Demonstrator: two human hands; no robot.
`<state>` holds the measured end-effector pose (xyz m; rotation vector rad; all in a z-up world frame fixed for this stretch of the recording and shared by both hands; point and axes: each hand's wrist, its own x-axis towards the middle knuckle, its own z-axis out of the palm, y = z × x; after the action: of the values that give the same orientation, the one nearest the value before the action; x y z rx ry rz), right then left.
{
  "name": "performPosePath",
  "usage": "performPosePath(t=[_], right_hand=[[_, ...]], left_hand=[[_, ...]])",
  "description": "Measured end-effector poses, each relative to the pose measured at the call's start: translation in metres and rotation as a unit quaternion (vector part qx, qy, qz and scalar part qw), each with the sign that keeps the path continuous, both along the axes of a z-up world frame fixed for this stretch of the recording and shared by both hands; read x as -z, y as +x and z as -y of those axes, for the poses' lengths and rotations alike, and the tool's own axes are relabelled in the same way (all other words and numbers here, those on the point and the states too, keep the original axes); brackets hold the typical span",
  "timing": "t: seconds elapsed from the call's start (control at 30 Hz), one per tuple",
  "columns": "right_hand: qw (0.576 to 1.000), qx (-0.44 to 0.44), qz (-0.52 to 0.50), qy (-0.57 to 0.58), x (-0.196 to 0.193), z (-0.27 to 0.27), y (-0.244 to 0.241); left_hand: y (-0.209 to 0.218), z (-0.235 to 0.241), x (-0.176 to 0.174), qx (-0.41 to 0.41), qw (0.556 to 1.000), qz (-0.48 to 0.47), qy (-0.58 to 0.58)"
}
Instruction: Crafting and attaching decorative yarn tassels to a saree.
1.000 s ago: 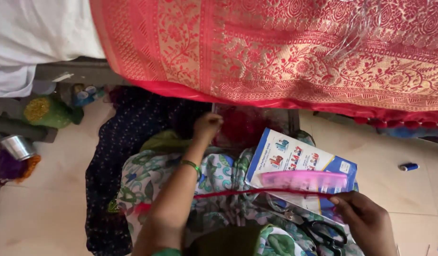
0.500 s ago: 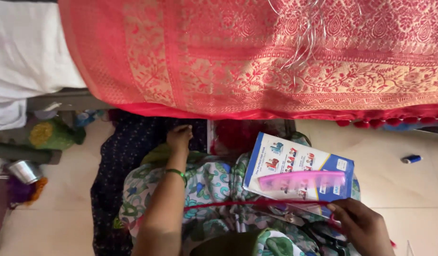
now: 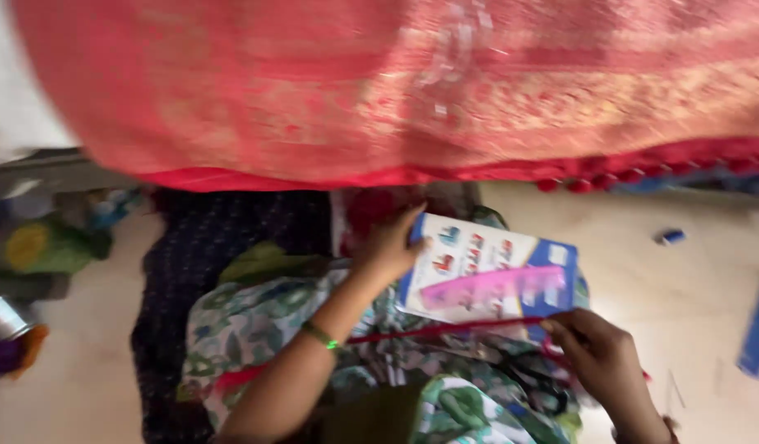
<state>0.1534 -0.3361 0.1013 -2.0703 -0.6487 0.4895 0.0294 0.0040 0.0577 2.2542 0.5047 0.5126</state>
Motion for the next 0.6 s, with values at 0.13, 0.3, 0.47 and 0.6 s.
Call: performPosePath(t=[0.13,0.3,0.47,0.6], right_hand=[[0.999,0.021,0.010,0.027,-0.023,0.006,-0.003],[0.992,0.012,0.034,0.123,-0.067,-0.009,0.010],[0.992,0.058,0.063,0.097,-0.084,0.009,0.027],[0.997,0.022,0.068,-0.006,-0.048,0.046,0.052]], left_hand=[[-0.015,0.031,-0.040,0.025,1.000,-0.006,0.004],[-0.029,0.084,0.026,0.222,0.960,-0.038,-0.166],[-0.055,0.090,0.007,0.207,0.821,-0.169,-0.505],[-0.067,0.073,-0.012,0.128,0.870,-0.123,-0.461]])
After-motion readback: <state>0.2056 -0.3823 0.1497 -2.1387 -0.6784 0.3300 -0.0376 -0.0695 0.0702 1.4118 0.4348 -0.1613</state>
